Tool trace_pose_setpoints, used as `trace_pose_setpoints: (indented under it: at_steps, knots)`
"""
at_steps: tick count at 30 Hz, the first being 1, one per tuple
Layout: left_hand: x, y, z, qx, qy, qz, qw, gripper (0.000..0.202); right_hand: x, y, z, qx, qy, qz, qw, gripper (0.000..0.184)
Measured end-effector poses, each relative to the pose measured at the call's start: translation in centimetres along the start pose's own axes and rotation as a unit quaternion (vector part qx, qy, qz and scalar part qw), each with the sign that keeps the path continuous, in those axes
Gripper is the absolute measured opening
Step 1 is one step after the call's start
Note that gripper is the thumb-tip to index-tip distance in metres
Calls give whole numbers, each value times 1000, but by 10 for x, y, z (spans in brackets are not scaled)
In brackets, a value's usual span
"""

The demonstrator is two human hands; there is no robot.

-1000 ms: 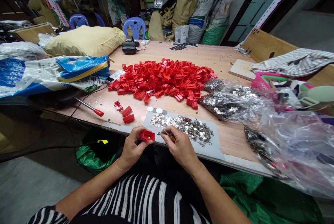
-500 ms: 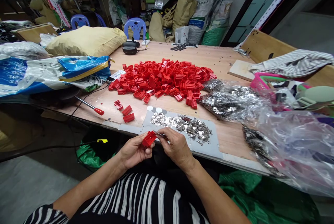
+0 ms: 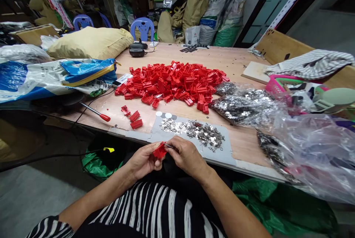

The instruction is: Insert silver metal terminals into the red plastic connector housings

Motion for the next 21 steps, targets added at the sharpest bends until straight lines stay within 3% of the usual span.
trace_pose_setpoints:
  at_steps: [3, 8, 13, 18, 21]
  knots:
    - [-1, -2, 1, 10, 7, 1, 1000, 26, -3, -4, -2, 13, 17, 53, 998, 18]
    - [1, -4, 0, 18, 8, 7, 1000, 26, -9, -21, -7, 113, -31, 106, 987, 18]
    - [7, -4, -1, -1, 22, 33, 999, 28, 2, -26, -3, 101, -2, 183, 978, 15]
    - [6, -3, 1, -49, 32, 72, 996, 33, 14, -32, 2, 86, 40, 293, 951, 21]
    - [4, -3, 4, -56, 34, 84, 994, 34, 15, -34, 2, 88, 33, 312, 945, 24]
Point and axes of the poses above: each hand's wrist, its own z-axis towards the middle knuckle, its own x-axis out of the palm, y = z × x, the point moved 5 cm from there along z, towards the middle knuckle, and after that the axes turned 13 degrees about y, right-handed, at the moved point
